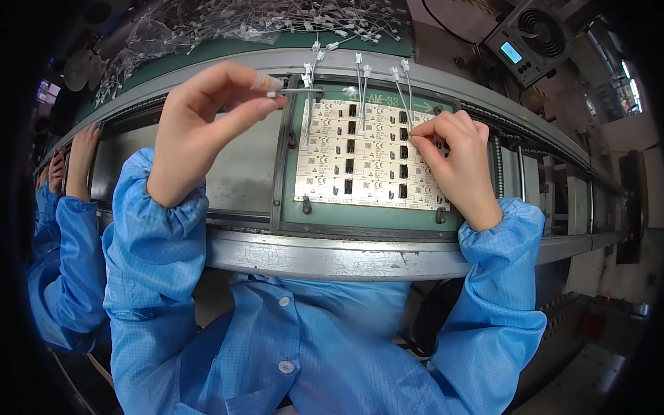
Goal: Assembling small electronic components onto a circuit board fixture at a manual production line station.
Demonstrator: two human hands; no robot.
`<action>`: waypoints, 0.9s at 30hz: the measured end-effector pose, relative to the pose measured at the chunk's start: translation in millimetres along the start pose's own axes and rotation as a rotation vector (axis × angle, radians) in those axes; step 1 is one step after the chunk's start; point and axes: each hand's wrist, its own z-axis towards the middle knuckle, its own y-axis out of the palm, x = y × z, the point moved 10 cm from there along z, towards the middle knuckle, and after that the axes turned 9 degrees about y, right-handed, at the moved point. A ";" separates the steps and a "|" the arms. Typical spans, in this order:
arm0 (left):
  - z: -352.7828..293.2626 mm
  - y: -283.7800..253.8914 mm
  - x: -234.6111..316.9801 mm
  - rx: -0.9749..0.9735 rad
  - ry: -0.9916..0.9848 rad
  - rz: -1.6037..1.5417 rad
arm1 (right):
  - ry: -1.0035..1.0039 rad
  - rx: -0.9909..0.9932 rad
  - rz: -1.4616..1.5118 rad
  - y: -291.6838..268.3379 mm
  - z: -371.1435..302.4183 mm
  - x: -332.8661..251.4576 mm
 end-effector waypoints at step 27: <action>-16.5 7.1 -0.6 -0.031 0.088 0.151 | -0.156 -0.103 -0.198 -8.1 -21.1 -7.4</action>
